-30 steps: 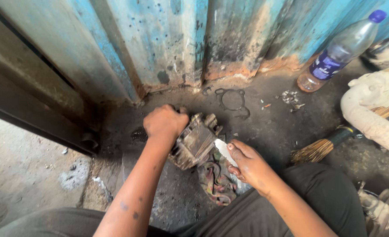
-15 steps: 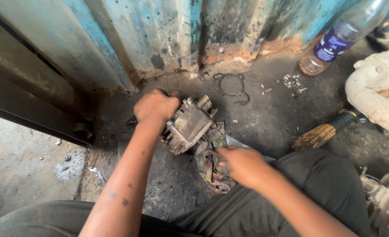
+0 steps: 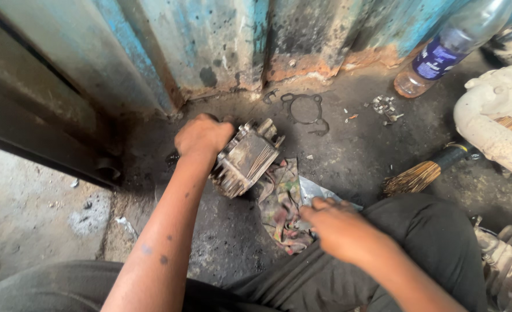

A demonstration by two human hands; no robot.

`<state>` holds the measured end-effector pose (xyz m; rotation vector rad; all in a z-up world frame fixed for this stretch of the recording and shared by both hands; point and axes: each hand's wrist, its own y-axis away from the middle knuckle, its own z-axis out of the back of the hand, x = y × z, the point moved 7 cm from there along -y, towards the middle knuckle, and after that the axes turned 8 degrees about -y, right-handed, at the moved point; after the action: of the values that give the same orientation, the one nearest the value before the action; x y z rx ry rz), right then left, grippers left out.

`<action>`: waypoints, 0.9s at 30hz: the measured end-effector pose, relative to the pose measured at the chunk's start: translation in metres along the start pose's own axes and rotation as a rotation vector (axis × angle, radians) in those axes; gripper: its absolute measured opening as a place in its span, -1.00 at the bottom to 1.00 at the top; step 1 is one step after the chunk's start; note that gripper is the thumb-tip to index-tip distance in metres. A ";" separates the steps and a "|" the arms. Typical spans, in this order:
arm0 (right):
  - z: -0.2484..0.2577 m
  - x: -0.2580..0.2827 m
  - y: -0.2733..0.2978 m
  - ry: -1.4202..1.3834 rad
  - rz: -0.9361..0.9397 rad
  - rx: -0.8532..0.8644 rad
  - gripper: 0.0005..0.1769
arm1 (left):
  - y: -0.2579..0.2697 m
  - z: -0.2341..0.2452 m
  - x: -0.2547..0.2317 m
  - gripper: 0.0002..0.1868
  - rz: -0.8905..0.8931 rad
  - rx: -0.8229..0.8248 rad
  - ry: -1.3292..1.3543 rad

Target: The person sits on the floor and scrubs a metal engine cylinder head with a white brush and a rag. They rotate the part to clean different sides and crevices, focusing on the cooling fins and the top surface.

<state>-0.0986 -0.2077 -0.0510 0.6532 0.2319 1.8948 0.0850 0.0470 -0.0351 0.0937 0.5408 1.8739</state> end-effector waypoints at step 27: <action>0.096 -0.094 0.109 -0.020 -0.488 -0.086 -0.68 | 0.014 0.008 -0.009 -0.27 -0.040 -0.023 -0.039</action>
<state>-0.1066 -0.3502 0.0466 0.5020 0.2684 1.4213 0.0786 0.0372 -0.0205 0.1031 0.4916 1.8347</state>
